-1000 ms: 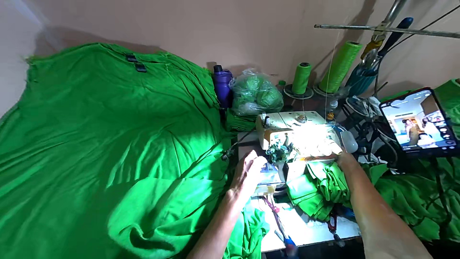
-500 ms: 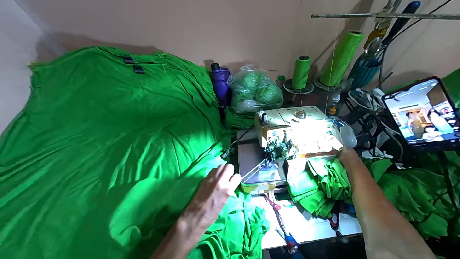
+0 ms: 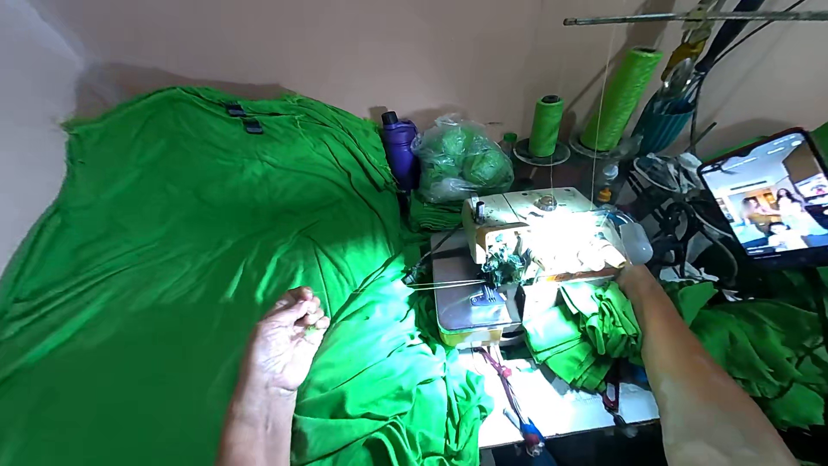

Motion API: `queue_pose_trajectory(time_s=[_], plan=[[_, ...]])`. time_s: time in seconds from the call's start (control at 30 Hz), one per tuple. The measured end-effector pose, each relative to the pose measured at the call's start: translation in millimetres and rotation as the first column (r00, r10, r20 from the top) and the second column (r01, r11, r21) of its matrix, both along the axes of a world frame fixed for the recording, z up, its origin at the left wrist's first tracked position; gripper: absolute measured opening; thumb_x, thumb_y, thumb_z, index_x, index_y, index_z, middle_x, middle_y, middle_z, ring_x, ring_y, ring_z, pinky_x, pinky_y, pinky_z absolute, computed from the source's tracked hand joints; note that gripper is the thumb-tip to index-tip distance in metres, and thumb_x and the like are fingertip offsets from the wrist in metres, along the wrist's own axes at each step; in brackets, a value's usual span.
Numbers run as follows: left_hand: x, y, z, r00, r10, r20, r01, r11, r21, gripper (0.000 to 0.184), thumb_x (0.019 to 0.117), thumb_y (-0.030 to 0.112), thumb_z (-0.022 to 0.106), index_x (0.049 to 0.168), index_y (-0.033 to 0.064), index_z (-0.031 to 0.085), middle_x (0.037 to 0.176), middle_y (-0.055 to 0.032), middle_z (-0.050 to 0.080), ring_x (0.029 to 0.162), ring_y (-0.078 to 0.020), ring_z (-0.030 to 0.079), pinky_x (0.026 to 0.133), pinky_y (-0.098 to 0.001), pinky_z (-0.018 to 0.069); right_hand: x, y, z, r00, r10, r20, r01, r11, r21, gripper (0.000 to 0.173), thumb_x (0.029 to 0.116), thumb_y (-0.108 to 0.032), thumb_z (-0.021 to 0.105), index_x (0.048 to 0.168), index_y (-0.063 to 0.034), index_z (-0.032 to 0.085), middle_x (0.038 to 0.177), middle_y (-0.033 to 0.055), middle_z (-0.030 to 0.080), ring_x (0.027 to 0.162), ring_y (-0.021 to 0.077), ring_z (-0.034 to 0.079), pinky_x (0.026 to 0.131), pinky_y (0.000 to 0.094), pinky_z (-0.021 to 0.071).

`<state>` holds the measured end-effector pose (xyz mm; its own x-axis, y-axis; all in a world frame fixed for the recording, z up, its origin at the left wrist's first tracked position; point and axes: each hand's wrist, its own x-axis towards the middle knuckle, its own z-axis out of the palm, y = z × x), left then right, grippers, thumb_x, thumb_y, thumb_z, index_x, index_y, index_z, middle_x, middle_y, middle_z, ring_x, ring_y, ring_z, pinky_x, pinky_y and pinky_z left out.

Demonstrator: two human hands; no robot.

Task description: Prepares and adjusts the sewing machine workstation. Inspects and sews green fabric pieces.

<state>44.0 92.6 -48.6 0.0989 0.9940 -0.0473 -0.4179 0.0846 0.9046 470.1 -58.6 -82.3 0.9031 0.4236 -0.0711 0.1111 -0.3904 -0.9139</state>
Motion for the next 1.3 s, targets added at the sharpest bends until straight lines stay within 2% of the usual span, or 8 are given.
queue_pose_trajectory(time_s=[0.17,0.4,0.5,0.67,0.83,1.07,1.23,1.3], plan=[[1.6,3.0,-1.8,0.989,0.044,-0.141,-0.033,0.996,0.085,0.035,0.1024,0.0,0.029,0.08,0.0134,0.052,0.064,0.0065,0.059,0.053,-0.0017,0.057,0.054,-0.015,0.0502,5.5,-8.5,-1.2,0.963,0.188,0.19,-0.099,0.911,-0.401,0.04,0.1037,0.005,0.049,0.142,0.0138,0.046,0.145,0.037,0.047,0.14,0.0459,0.044,0.116,0.055,0.03],[-7.9,17.2,-21.9,0.698,0.55,-0.458,-0.174,0.751,0.637,0.024,0.0989,0.013,0.061,0.106,-0.0108,0.062,0.09,-0.007,0.06,0.077,-0.0046,0.058,0.07,-0.0203,0.0508,-10.5,0.3,9.8,0.966,-0.084,-0.243,0.144,0.959,0.242,0.036,0.1099,-0.01,0.04,0.139,0.0096,0.047,0.138,0.0222,0.053,0.119,0.019,0.054,0.104,0.0321,0.0411],[-11.3,30.0,-29.2,0.598,0.681,-0.423,-0.159,0.618,0.77,0.027,0.0922,0.009,0.065,0.103,-0.0149,0.057,0.089,-0.0119,0.059,0.08,-0.0079,0.062,0.072,-0.0199,0.0523,6.7,4.6,9.9,0.886,-0.101,-0.452,0.274,0.902,0.335,0.024,0.106,-0.02,0.051,0.123,-0.0042,0.055,0.104,0.0073,0.057,0.086,0.0129,0.057,0.075,0.0306,0.051],[-16.6,19.3,-32.8,0.555,0.624,-0.55,-0.084,0.7,0.709,0.029,0.0941,0.007,0.066,0.116,-0.0116,0.059,0.109,-0.0207,0.06,0.093,-0.0131,0.057,0.083,-0.0245,0.0477,2.7,-13.2,20.1,0.875,-0.044,-0.483,0.276,0.863,0.422,0.02,0.1031,-0.02,0.053,0.12,-0.0101,0.054,0.099,0.004,0.057,0.084,0.0133,0.058,0.072,0.0313,0.051],[-18.8,21.5,-34.8,0.532,0.627,-0.569,-0.045,0.692,0.72,0.027,0.0975,0.013,0.064,0.116,-0.0071,0.066,0.116,-0.0238,0.062,0.105,-0.0216,0.06,0.091,-0.0321,0.0499,-48.7,-53.7,24.2,0.967,0.034,-0.251,0.097,0.865,0.493,0.037,0.1089,-0.021,0.046,0.141,-0.0023,0.052,0.148,0.0116,0.051,0.135,0.0178,0.05,0.11,0.0325,0.0414],[-11.3,-3.8,-16.4,0.558,0.549,-0.622,-0.134,0.8,0.585,0.045,0.1074,0.027,0.047,0.122,-0.0127,0.061,0.121,-0.0325,0.061,0.116,-0.0357,0.057,0.102,-0.048,0.0442,-118.2,-90.5,-11.3,0.934,-0.029,0.357,-0.142,0.885,0.443,0.026,0.1027,-0.013,0.049,0.112,0.002,0.068,0.115,0.005,0.069,0.104,0.0058,0.066,0.093,0.0285,0.0546],[-15.3,6.2,-23.3,0.744,0.478,-0.467,-0.163,0.807,0.567,0.034,0.1103,0.025,0.035,0.114,-0.0007,0.058,0.101,0.0018,0.062,0.095,0.0,0.059,0.092,-0.0227,0.048,-117.9,-118.0,-23.6,0.834,-0.081,0.546,-0.191,0.886,0.422,0.024,0.1016,-0.012,0.053,0.111,0.0008,0.071,0.115,0.0056,0.068,0.108,0.0068,0.064,0.093,0.0256,0.0536],[-25.0,14.3,-34.1,0.748,0.449,-0.488,-0.106,0.808,0.58,0.043,0.1112,0.022,0.03,0.125,-0.0081,0.057,0.115,-0.0075,0.06,0.106,-0.0062,0.054,0.099,-0.0276,0.0423,-107.4,-136.0,-20.6,0.806,-0.101,0.583,-0.16,0.912,0.379,0.025,0.1024,-0.013,0.052,0.113,0.0011,0.07,0.114,0.007,0.068,0.105,0.0075,0.064,0.092,0.0262,0.054]])
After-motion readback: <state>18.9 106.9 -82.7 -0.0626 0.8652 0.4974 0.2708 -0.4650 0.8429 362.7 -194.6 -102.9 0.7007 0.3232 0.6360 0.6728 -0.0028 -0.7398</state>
